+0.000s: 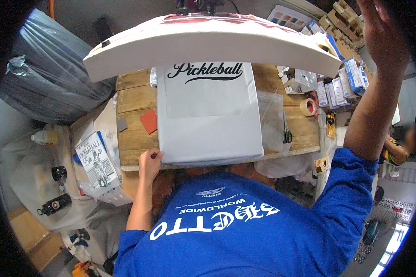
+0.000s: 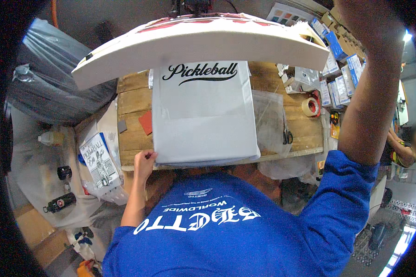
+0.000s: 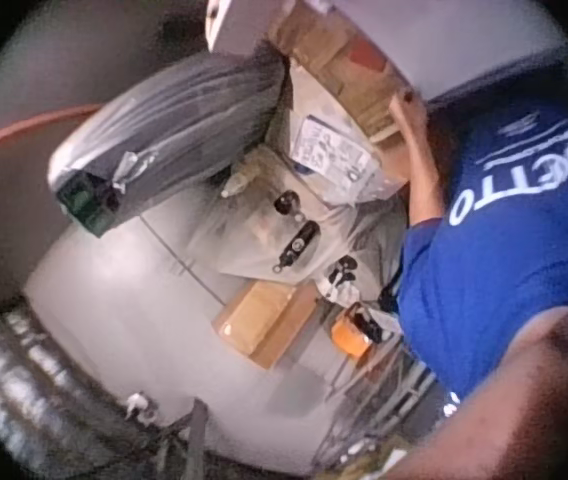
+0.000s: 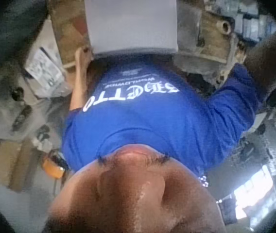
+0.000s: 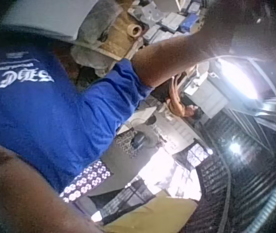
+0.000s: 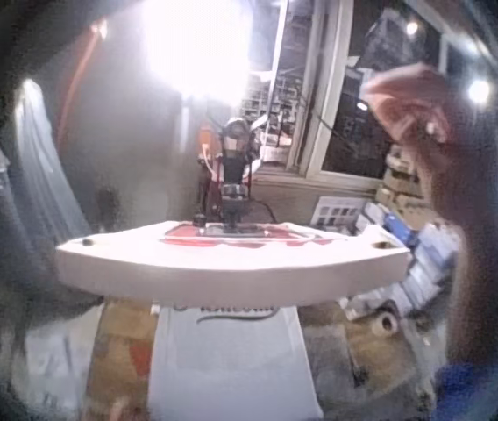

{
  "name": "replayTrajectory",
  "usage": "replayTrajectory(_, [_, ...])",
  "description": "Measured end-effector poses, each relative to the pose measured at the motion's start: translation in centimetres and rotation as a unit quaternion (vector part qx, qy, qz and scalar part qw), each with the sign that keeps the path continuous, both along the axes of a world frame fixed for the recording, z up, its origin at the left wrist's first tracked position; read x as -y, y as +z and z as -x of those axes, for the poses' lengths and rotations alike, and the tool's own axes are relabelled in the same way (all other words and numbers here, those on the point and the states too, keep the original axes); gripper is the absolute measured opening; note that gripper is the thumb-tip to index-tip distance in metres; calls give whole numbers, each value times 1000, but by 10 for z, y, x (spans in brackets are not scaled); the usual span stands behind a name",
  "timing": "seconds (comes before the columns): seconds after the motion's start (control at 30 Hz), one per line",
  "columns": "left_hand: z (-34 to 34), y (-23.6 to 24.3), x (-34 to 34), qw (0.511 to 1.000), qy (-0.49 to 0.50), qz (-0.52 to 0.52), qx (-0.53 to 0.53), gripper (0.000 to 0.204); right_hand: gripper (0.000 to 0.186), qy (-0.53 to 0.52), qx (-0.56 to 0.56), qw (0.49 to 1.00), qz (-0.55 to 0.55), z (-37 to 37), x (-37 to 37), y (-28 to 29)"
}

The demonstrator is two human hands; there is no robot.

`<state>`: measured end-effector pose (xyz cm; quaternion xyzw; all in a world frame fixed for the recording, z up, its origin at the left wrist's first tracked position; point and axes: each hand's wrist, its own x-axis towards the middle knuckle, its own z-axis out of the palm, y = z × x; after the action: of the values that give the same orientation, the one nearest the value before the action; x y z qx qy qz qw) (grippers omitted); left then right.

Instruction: The person places a white t-shirt on a heat press, aligns it, and closes the press to apply a 'Pickleball' graphic. After pressing, the person removes the t-shirt, places it aside, and retrieves a new t-shirt from a nearby box to repeat the process.

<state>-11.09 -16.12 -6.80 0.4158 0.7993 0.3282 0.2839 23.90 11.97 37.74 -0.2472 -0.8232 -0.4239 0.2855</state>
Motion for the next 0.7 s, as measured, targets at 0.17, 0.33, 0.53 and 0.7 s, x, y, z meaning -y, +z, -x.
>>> replayTrajectory(0.17, [0, 21, -21, 999, -16, 27, -7, 23, 12, 187, 9, 861, 472, 23, 36, -53])
replayTrajectory(0.33, [-23, 29, -48, 958, -60, -125, -252, 39, 32, -33, -76, 776, 625, 26, 56, -272])
replayTrajectory(0.53, [-45, 14, -98, 923, -171, -144, -312, 58, 80, -108, -122, 830, 533, -13, 90, -423])
replayTrajectory(0.7, [-49, 15, -100, 931, -188, -90, -299, 65, 80, -157, -80, 821, 543, -12, 97, -418])
